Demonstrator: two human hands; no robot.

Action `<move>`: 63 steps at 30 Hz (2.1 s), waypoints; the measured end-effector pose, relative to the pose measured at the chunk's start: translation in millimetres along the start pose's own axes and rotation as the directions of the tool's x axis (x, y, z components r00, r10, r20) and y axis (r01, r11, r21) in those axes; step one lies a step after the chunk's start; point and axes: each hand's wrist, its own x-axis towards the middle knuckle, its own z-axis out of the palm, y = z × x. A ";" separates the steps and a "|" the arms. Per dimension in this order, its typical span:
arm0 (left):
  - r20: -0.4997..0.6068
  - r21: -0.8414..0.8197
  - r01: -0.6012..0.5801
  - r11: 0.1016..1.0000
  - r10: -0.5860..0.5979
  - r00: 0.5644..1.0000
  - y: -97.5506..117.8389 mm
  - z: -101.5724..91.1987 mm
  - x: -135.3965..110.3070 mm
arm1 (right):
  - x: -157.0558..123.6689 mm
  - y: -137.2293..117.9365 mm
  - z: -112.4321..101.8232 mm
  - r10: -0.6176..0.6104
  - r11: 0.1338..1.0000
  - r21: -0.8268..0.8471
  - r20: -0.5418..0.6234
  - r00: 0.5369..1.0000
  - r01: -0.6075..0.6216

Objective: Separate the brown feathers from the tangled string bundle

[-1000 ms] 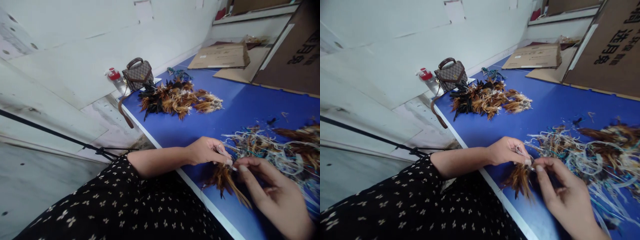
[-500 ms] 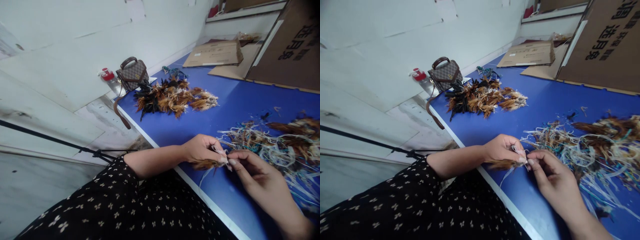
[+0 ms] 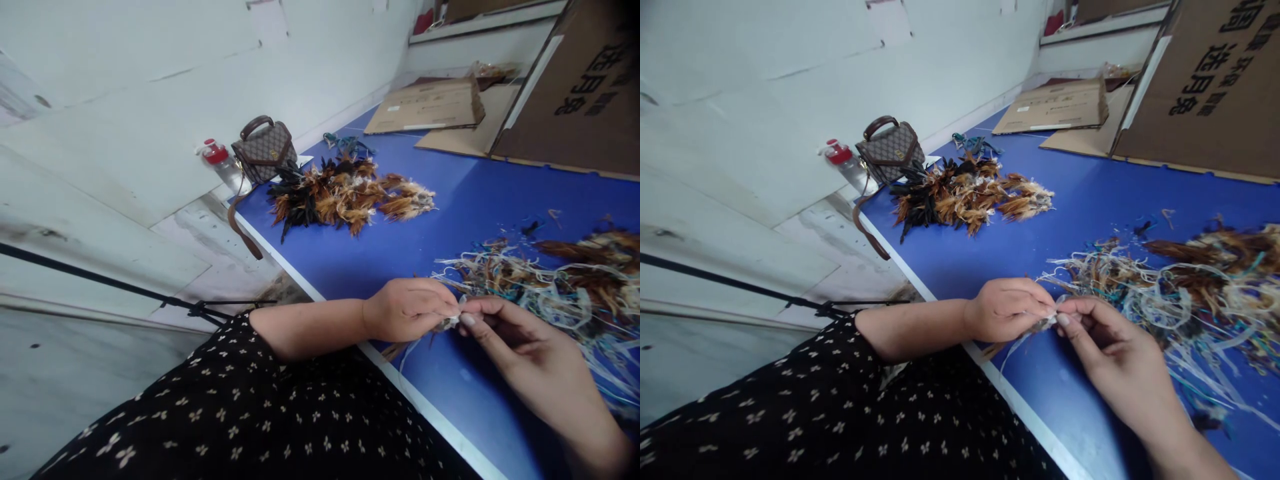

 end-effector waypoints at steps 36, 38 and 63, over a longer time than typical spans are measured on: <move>0.020 -0.538 0.149 0.830 -0.164 0.986 6.7 -1.0 13.4 | 0.4 19.3 1.4 -0.483 0.546 -0.699 0.189 0.855 0.462; 0.075 -0.594 0.225 0.772 -0.225 0.971 9.1 -1.9 14.1 | 0.0 19.1 3.4 -0.514 0.520 -0.706 0.192 0.836 0.481; 0.230 -0.542 0.523 0.658 -0.482 0.845 4.3 -13.6 12.6 | -4.1 18.1 -4.5 -0.030 0.980 -0.193 0.115 0.993 0.052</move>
